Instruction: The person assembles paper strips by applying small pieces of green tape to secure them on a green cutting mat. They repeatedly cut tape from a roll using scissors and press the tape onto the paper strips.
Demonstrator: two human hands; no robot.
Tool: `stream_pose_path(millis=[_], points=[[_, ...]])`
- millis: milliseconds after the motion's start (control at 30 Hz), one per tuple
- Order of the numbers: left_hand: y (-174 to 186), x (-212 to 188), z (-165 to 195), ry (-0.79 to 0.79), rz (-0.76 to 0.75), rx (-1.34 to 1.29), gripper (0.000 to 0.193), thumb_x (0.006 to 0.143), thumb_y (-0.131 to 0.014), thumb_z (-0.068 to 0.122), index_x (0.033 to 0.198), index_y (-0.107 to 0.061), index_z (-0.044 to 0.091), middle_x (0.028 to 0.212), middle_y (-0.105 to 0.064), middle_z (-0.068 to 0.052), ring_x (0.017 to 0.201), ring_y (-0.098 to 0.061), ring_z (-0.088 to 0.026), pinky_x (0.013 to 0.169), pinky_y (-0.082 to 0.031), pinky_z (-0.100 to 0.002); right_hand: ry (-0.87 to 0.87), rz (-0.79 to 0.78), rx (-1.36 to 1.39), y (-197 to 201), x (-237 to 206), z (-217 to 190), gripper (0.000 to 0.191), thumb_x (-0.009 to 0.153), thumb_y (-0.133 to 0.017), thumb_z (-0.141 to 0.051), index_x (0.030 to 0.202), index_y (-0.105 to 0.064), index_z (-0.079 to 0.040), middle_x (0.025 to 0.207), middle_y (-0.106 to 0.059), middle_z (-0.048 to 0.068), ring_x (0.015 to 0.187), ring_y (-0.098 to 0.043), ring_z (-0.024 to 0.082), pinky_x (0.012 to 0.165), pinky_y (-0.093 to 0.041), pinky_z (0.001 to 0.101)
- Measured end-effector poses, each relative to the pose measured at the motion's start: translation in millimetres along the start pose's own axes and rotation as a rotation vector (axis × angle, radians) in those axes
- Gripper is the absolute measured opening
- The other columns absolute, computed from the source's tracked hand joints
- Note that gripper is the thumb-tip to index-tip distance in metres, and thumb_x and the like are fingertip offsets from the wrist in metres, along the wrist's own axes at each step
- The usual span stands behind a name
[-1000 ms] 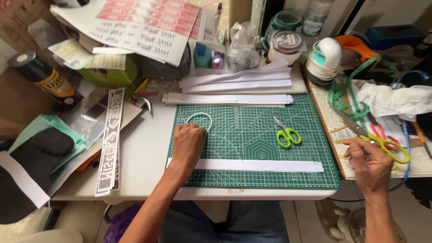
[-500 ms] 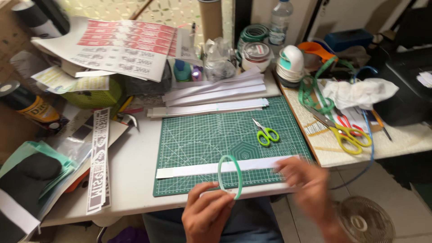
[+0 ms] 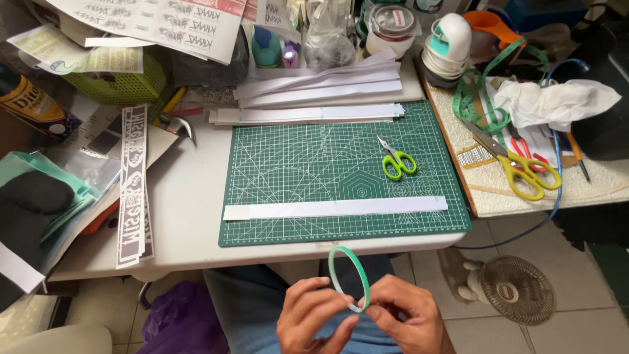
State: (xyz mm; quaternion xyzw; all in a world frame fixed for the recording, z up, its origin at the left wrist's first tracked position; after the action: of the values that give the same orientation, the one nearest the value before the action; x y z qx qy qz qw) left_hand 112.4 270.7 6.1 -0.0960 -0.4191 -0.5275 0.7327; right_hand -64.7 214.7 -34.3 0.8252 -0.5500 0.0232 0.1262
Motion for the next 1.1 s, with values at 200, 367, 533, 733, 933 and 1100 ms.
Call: stream_pose_path(millis=[200,367,533,733,933,1100], points=[[0.8,15.1,-35.1,0.386,-0.07,-0.314,0.106,0.07,-0.091,0.03,0.156,-0.036,-0.001,0.157,-0.047,-0.022,0.149,-0.046,-0.036,0.118,-0.042,-0.049,0.165,-0.018,-0.172,-9.0,6.6,-27.6,0.006,0.085,-0.077,-0.007,0.088,-0.074,-0.003,0.083,-0.073,0.003,0.066,-0.064,0.01,0.048,-0.042,0.0247],[-19.7,15.5,-42.1,0.586,-0.175,-0.561,0.103,0.074,-0.091,0.02,0.158,-0.033,0.002,0.157,-0.05,-0.019,0.15,-0.047,-0.031,0.119,-0.045,-0.049,0.179,-0.016,-0.194,-17.6,7.9,-33.7,0.009,0.087,-0.079,-0.008,0.089,-0.073,-0.002,0.082,-0.072,0.004,0.066,-0.065,0.01,0.05,-0.045,0.0255],[-21.4,14.8,-47.4,0.612,-0.166,-0.582,0.099,0.073,-0.092,0.013,0.155,-0.038,0.004,0.148,-0.059,-0.018,0.141,-0.058,-0.029,0.116,-0.049,-0.046,-0.052,0.028,-0.258,-9.9,13.5,-16.3,0.017,0.077,-0.081,-0.009,0.093,-0.079,-0.003,0.079,-0.074,0.003,0.059,-0.064,0.01,0.044,-0.041,0.0271],[-5.0,25.3,-29.3,0.366,-0.143,-0.296,0.091,0.071,-0.093,0.01,0.149,-0.047,0.003,0.146,-0.06,-0.019,0.138,-0.06,-0.031,0.115,-0.047,-0.042,-0.113,0.12,-0.101,8.1,27.1,-23.6,0.027,0.085,-0.073,-0.01,0.111,-0.075,-0.004,0.106,-0.072,0.005,0.08,-0.067,0.009,0.062,-0.053,0.0235],[-3.0,29.8,-11.9,0.215,-0.141,-0.142,0.087,0.071,-0.093,0.013,0.146,-0.05,0.004,0.146,-0.058,-0.02,0.139,-0.058,-0.035,0.115,-0.049,-0.042,-0.037,0.081,-0.075,-4.8,32.4,-40.2,0.031,0.086,-0.073,-0.009,0.116,-0.076,-0.002,0.133,-0.064,0.009,0.09,-0.066,0.012,0.074,-0.053,0.0254],[-3.6,30.4,-11.0,0.189,-0.155,-0.124,0.087,0.07,-0.092,0.011,0.146,-0.05,0.003,0.145,-0.058,-0.021,0.139,-0.058,-0.036,0.114,-0.05,-0.043,-0.021,0.107,-0.132,-4.1,32.2,-43.5,0.025,0.084,-0.077,-0.009,0.109,-0.079,-0.004,0.131,-0.066,0.009,0.089,-0.066,0.012,0.077,-0.053,0.0261]])
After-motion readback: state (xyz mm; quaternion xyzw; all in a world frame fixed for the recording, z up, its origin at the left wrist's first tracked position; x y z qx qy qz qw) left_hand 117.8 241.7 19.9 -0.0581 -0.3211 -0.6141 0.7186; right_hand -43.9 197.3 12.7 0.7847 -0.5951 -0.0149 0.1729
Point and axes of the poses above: each hand's wrist, its own x-axis towards the middle knuckle, its own y-axis out of the back of the hand, z = x × y, the point moved 9 cm from there along x, towards the middle knuckle
